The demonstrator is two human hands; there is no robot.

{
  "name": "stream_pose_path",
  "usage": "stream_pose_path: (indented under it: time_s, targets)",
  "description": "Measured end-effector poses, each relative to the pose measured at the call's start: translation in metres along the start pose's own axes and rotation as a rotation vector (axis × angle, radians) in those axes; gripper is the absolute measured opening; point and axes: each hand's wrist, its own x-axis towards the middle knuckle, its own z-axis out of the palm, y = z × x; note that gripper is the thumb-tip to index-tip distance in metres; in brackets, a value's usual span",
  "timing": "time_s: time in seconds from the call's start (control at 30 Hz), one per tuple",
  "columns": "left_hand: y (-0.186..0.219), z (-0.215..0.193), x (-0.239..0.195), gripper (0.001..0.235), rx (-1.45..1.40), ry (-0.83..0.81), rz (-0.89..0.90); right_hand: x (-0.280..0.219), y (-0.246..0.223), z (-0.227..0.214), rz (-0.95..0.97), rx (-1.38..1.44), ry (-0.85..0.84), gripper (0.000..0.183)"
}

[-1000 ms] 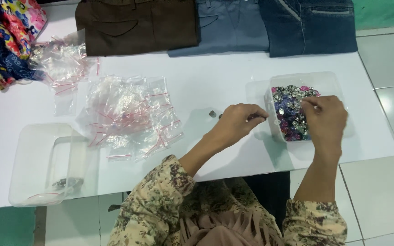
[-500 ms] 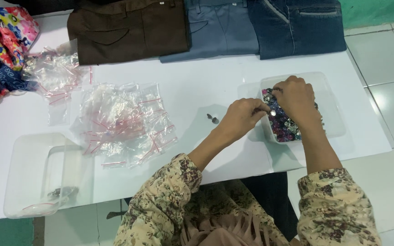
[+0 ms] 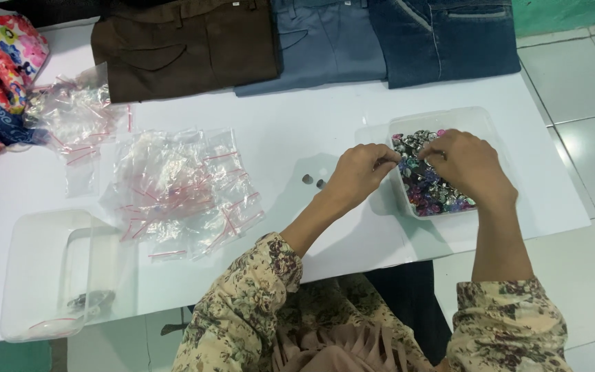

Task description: Bagging small decorative buttons into plastic zip-lock bags

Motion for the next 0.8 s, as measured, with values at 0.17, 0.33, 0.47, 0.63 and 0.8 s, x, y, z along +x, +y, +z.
stream_pose_path:
  time_s: [0.17,0.33,0.47,0.63,0.8]
  targets:
    - [0.0,0.004,0.003,0.014,0.007,0.012,-0.004,0.026,0.0,0.022,-0.037,0.035,0.053,0.023]
    - [-0.008,0.006,0.004,0.014,0.0,0.021,-0.002,0.039,0.002,0.04,-0.087,0.016,0.093,0.022]
    - [-0.012,0.004,0.001,0.015,-0.017,0.004,-0.03,0.02,0.001,0.033,-0.082,0.215,0.172,0.016]
    - [-0.01,-0.005,-0.006,0.016,-0.027,0.016,-0.051,0.002,-0.005,0.029,-0.065,0.429,0.211,0.018]
    - [-0.013,-0.031,-0.031,0.014,-0.06,0.091,-0.09,-0.026,-0.026,0.032,-0.252,0.605,0.409,0.016]
